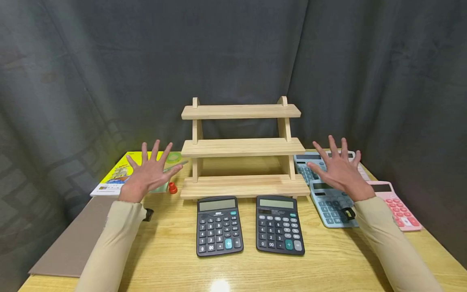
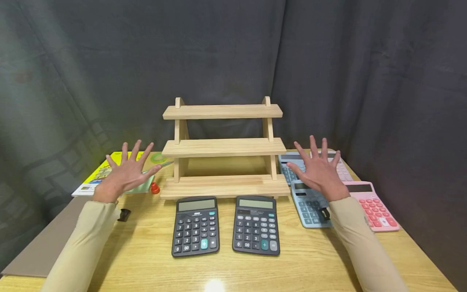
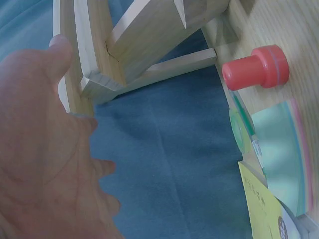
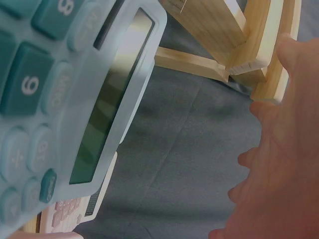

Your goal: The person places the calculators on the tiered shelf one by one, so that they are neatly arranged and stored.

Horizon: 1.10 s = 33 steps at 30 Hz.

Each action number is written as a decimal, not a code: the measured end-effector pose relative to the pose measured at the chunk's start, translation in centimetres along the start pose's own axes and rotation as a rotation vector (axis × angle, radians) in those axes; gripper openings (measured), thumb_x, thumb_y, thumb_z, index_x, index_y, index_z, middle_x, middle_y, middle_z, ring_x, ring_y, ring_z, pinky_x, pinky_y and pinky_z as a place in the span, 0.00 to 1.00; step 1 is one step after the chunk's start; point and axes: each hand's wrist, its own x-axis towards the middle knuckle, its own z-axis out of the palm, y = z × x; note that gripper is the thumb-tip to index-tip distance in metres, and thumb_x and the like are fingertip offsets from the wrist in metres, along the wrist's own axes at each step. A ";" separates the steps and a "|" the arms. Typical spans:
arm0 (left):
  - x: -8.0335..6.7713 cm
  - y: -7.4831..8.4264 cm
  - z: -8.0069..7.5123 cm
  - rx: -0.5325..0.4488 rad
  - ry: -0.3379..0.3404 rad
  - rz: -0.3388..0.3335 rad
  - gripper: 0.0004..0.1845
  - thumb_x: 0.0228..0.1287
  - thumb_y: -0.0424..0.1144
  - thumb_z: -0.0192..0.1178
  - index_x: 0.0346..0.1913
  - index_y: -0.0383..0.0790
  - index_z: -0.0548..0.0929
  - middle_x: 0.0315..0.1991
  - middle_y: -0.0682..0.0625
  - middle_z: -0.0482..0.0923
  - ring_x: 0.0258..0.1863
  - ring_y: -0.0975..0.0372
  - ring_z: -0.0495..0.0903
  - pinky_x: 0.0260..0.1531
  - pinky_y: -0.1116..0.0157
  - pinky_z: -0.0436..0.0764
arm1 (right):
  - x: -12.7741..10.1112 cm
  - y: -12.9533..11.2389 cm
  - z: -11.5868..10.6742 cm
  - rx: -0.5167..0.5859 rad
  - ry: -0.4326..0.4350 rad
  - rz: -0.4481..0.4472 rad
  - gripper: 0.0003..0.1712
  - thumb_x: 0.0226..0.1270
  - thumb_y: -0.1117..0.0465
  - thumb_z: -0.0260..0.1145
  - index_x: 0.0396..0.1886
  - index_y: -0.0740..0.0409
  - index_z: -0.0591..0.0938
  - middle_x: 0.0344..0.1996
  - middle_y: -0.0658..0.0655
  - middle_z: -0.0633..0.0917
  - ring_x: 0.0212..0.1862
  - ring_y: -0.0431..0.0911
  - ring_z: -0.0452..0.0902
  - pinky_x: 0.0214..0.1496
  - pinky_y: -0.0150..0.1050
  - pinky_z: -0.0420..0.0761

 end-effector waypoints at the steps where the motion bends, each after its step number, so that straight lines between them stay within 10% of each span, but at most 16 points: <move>1: 0.0 0.0 0.0 -0.001 0.001 0.001 0.50 0.68 0.75 0.37 0.83 0.50 0.38 0.80 0.36 0.26 0.74 0.33 0.19 0.56 0.20 0.24 | 0.0 0.0 0.0 0.000 0.003 -0.001 0.50 0.71 0.27 0.46 0.82 0.52 0.54 0.79 0.72 0.38 0.75 0.75 0.24 0.61 0.84 0.28; 13: 0.3 0.0 -0.1 -0.018 0.005 0.006 0.49 0.70 0.72 0.39 0.83 0.50 0.38 0.80 0.35 0.28 0.74 0.32 0.20 0.55 0.20 0.24 | 0.1 0.2 -0.2 -0.004 0.013 -0.004 0.50 0.71 0.28 0.47 0.82 0.52 0.53 0.79 0.71 0.37 0.76 0.74 0.24 0.63 0.84 0.30; 20: 0.7 -0.1 0.3 -0.032 0.089 0.033 0.45 0.73 0.68 0.39 0.82 0.46 0.44 0.80 0.32 0.39 0.75 0.29 0.34 0.57 0.20 0.28 | 0.3 -0.4 -0.7 0.029 0.122 -0.058 0.48 0.71 0.32 0.54 0.81 0.54 0.58 0.78 0.71 0.49 0.77 0.69 0.40 0.64 0.80 0.49; 29: 1.2 0.9 1.0 -0.215 0.255 0.186 0.32 0.80 0.51 0.47 0.76 0.32 0.62 0.74 0.33 0.58 0.67 0.38 0.67 0.62 0.37 0.71 | -0.2 -3.1 -2.2 0.199 0.280 -0.094 0.35 0.72 0.49 0.64 0.70 0.65 0.71 0.68 0.70 0.70 0.67 0.66 0.66 0.65 0.69 0.69; 33: 1.5 1.7 1.6 -0.293 0.292 0.208 0.29 0.80 0.47 0.51 0.73 0.32 0.66 0.72 0.35 0.62 0.67 0.41 0.68 0.64 0.41 0.70 | -0.6 -4.6 -2.8 0.219 0.255 -0.129 0.32 0.72 0.53 0.66 0.68 0.66 0.72 0.66 0.70 0.72 0.65 0.65 0.69 0.63 0.67 0.72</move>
